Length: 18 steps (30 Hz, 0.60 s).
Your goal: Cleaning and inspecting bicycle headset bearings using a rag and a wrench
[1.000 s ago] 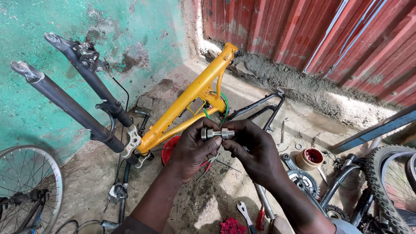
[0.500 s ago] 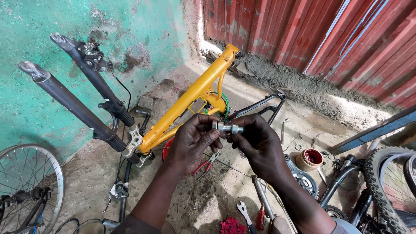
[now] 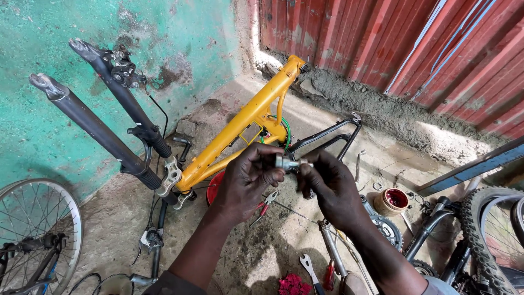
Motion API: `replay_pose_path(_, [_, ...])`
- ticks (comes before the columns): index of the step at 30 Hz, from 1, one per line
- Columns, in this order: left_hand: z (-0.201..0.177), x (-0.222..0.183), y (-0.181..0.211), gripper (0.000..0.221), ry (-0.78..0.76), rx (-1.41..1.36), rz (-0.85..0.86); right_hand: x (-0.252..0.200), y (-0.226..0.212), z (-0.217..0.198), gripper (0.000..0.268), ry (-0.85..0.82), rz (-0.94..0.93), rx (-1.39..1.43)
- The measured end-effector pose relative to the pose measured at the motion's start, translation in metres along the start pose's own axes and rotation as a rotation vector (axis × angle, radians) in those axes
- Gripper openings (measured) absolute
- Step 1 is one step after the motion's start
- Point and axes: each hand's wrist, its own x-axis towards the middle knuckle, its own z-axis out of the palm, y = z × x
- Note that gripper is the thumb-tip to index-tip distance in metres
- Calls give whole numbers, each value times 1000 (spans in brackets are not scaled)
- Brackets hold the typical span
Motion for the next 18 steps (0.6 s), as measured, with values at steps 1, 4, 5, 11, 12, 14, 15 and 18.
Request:
replay_pose_path(1, [-2,-1,-4,31,13,-14,-19,-1,-1,0,18,6,-45,-4])
replay_pose_path(4, [-6,-2,-13,28,27,-5,-30,-2,-8,2,29,1,-93,-31])
replay_pose_path(5, [-6,-2,-15,28,26,16,-24,-3,-11,2,29,-6,-93,-56])
replay_pose_path(11, [9,1,-2,38,35,-87,-2,-2,22,2,36,-82,158,226])
replay_pose_path(12, [12,0,-5,38,29,-93,-10,-1,24,5,36,-73,164,225])
replay_pose_path(14, [22,-2,-13,33,126,-263,-76,-1,30,9,20,-147,92,294])
replay_pose_path(15, [21,-4,-18,33,119,-275,-90,-3,34,11,20,-133,106,288])
replay_pose_path(18, [21,-2,-32,25,223,-356,-213,-3,45,8,23,-157,144,204])
